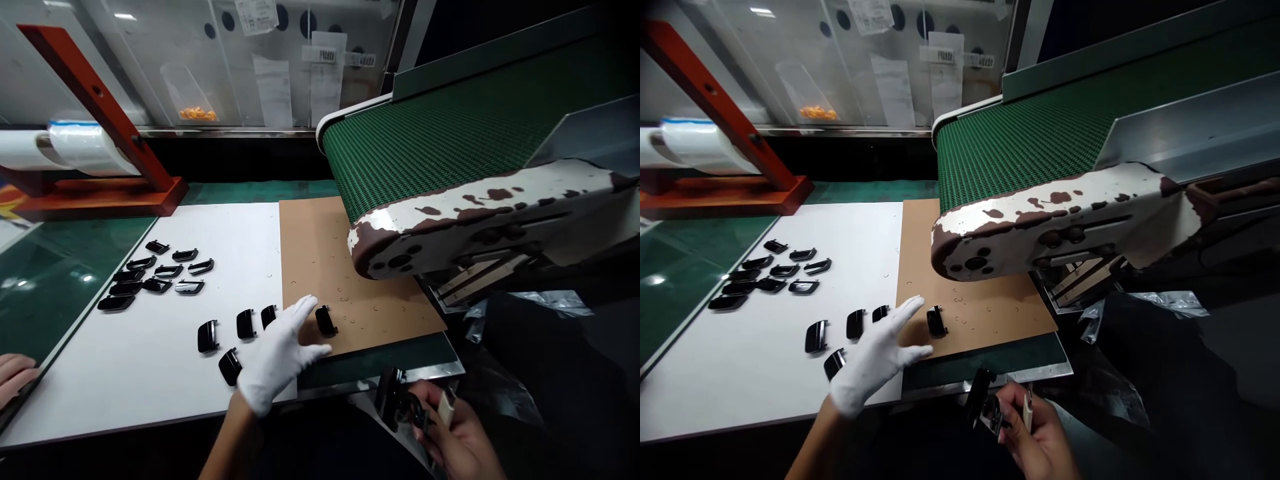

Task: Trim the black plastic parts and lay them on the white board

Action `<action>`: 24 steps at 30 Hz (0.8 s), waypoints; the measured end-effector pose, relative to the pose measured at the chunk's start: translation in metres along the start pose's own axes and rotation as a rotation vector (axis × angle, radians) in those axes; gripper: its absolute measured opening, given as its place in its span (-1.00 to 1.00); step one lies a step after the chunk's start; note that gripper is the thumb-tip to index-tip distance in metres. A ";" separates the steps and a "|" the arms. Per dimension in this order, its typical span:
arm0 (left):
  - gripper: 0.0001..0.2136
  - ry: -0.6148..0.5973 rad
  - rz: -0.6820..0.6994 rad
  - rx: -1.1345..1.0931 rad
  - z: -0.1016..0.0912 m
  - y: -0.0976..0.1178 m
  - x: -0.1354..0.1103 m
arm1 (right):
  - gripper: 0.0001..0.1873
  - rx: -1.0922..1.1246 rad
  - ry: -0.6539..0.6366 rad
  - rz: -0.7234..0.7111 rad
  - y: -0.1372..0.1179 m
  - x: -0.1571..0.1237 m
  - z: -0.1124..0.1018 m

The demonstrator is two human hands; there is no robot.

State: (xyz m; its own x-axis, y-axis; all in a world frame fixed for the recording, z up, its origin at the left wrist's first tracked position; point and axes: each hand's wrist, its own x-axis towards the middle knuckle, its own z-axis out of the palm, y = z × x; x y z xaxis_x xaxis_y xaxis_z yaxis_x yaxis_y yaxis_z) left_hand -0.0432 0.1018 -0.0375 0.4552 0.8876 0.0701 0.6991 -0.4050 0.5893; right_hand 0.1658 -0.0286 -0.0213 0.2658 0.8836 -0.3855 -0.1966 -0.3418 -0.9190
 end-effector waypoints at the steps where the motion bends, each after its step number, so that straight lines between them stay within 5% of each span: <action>1: -0.32 0.020 -0.016 -0.045 -0.003 0.002 -0.012 | -0.49 -0.004 -0.004 0.024 0.001 0.000 0.001; 8: -0.01 -0.107 0.063 -0.404 0.024 0.035 -0.064 | -0.39 -0.105 -0.098 0.105 0.008 0.003 0.007; 13: -0.04 -0.062 0.181 -0.470 0.044 0.047 -0.060 | -0.48 -0.027 -0.210 0.069 0.016 0.006 0.005; 24: -0.21 -0.023 0.210 -0.505 0.030 0.061 -0.044 | -0.58 0.012 -0.137 0.041 0.021 0.014 0.002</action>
State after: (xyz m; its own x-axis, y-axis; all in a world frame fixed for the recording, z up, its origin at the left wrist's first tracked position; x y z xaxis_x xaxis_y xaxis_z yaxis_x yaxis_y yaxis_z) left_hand -0.0043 0.0313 -0.0290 0.5728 0.7914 0.2134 0.2428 -0.4125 0.8780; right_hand 0.1637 -0.0224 -0.0455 0.1263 0.9046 -0.4072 -0.2159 -0.3756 -0.9013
